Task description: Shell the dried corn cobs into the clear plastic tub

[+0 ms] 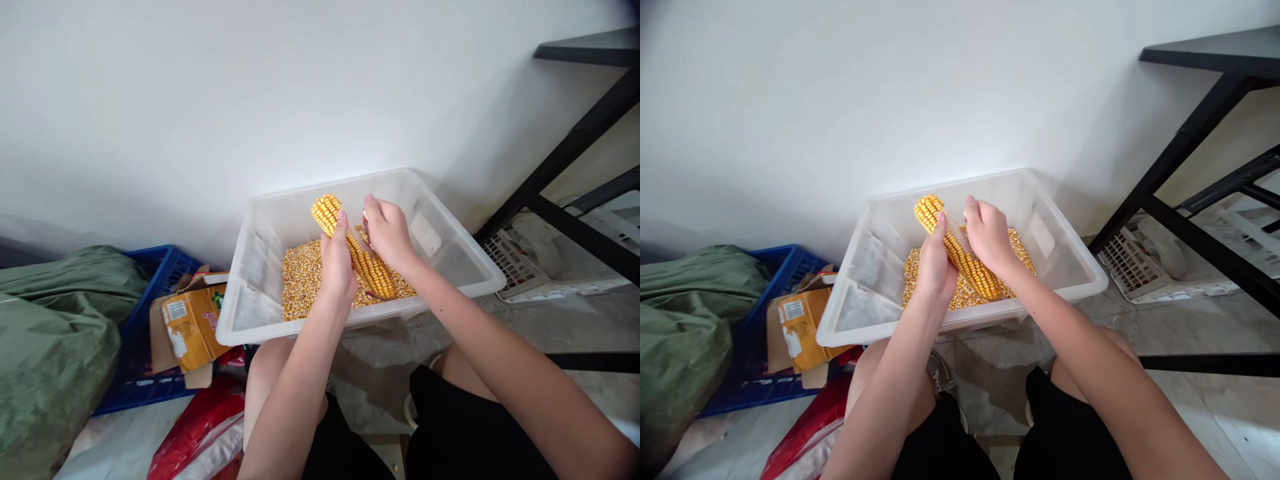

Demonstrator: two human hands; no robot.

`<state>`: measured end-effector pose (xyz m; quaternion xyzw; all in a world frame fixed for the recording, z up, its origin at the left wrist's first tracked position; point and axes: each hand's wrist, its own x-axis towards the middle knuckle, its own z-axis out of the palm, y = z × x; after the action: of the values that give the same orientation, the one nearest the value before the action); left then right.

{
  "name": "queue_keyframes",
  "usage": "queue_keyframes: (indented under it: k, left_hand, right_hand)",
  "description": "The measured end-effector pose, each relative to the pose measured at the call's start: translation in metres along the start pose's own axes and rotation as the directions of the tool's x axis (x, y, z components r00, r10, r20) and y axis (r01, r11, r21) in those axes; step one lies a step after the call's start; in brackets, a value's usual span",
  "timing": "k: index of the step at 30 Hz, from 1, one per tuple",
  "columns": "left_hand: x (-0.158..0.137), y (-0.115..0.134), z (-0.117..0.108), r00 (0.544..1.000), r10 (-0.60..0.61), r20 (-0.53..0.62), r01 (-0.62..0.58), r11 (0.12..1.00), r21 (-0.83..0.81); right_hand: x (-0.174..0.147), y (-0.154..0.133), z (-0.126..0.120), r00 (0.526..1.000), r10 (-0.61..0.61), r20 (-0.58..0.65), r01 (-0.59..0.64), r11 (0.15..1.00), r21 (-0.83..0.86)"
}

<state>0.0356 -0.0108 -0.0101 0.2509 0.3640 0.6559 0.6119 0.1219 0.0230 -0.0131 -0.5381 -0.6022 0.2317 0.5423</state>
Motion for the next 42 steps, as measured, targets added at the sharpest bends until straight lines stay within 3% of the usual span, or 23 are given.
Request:
queue_keyframes:
  k: [4, 6, 8, 11, 14, 16, 18, 21, 23, 25, 29, 35, 42]
  left_hand:
    - [0.007, 0.003, -0.007, 0.998, 0.03, -0.05, -0.031, 0.999, -0.018]
    - [0.011, 0.004, -0.009, 0.997, 0.022, -0.081, -0.024, 0.999, -0.032]
    - [0.013, 0.006, -0.011, 0.995, 0.026, -0.098, -0.03, 0.999, -0.038]
    - [0.015, 0.007, -0.012, 0.994, 0.037, -0.099, -0.041, 0.998, -0.044]
    - [0.016, 0.008, -0.013, 0.995, 0.02, -0.098, -0.025, 0.998, -0.05]
    - [0.016, 0.009, -0.014, 0.995, 0.016, -0.099, -0.021, 0.998, -0.052]
    - [0.016, 0.011, -0.015, 0.995, 0.018, -0.099, -0.023, 0.998, -0.051]
    - [0.015, 0.014, -0.015, 0.995, -0.005, -0.1, 0.002, 1.0, -0.03]
    - [0.013, 0.015, -0.014, 0.995, -0.023, -0.099, 0.021, 1.0, -0.017]
    - [0.012, 0.015, -0.013, 0.996, -0.022, -0.083, 0.021, 1.0, -0.017]
    - [0.01, 0.014, -0.012, 1.0, 0.006, 0.028, -0.004, 0.999, -0.05]
    - [0.008, 0.011, -0.008, 0.995, 0.062, 0.081, -0.057, 0.996, -0.062]
    - [-0.009, -0.002, 0.009, 0.994, 0.099, 0.038, -0.1, 0.995, 0.029]
  right_hand:
    - [0.011, 0.006, -0.004, 0.963, 0.266, 0.039, -0.265, 0.914, 0.308]
    - [0.015, 0.005, -0.009, 0.892, 0.423, 0.158, -0.445, 0.764, 0.467]
    - [0.018, 0.001, -0.014, 0.775, 0.535, 0.337, -0.623, 0.554, 0.552]
    - [0.021, -0.001, -0.021, 0.63, 0.571, 0.527, -0.76, 0.314, 0.569]
    - [0.023, 0.002, -0.022, 0.606, 0.586, 0.538, -0.768, 0.254, 0.588]
    - [0.022, 0.007, -0.02, 0.632, 0.61, 0.478, -0.745, 0.31, 0.591]
    - [0.021, 0.012, -0.018, 0.716, 0.589, 0.375, -0.682, 0.477, 0.554]
    - [0.017, 0.016, -0.014, 0.905, 0.384, 0.186, -0.426, 0.819, 0.384]
    - [0.015, 0.016, -0.011, 0.964, 0.228, 0.135, -0.258, 0.921, 0.293]
    - [0.012, 0.013, -0.007, 0.973, 0.162, 0.166, -0.207, 0.931, 0.3]
    - [0.007, 0.007, -0.001, 0.959, 0.153, 0.238, -0.224, 0.925, 0.308]
    - [-0.005, -0.005, 0.003, 0.958, 0.105, 0.266, -0.137, 0.985, 0.107]
    - [-0.013, -0.02, 0.003, 0.978, 0.052, 0.2, -0.027, 0.992, -0.127]
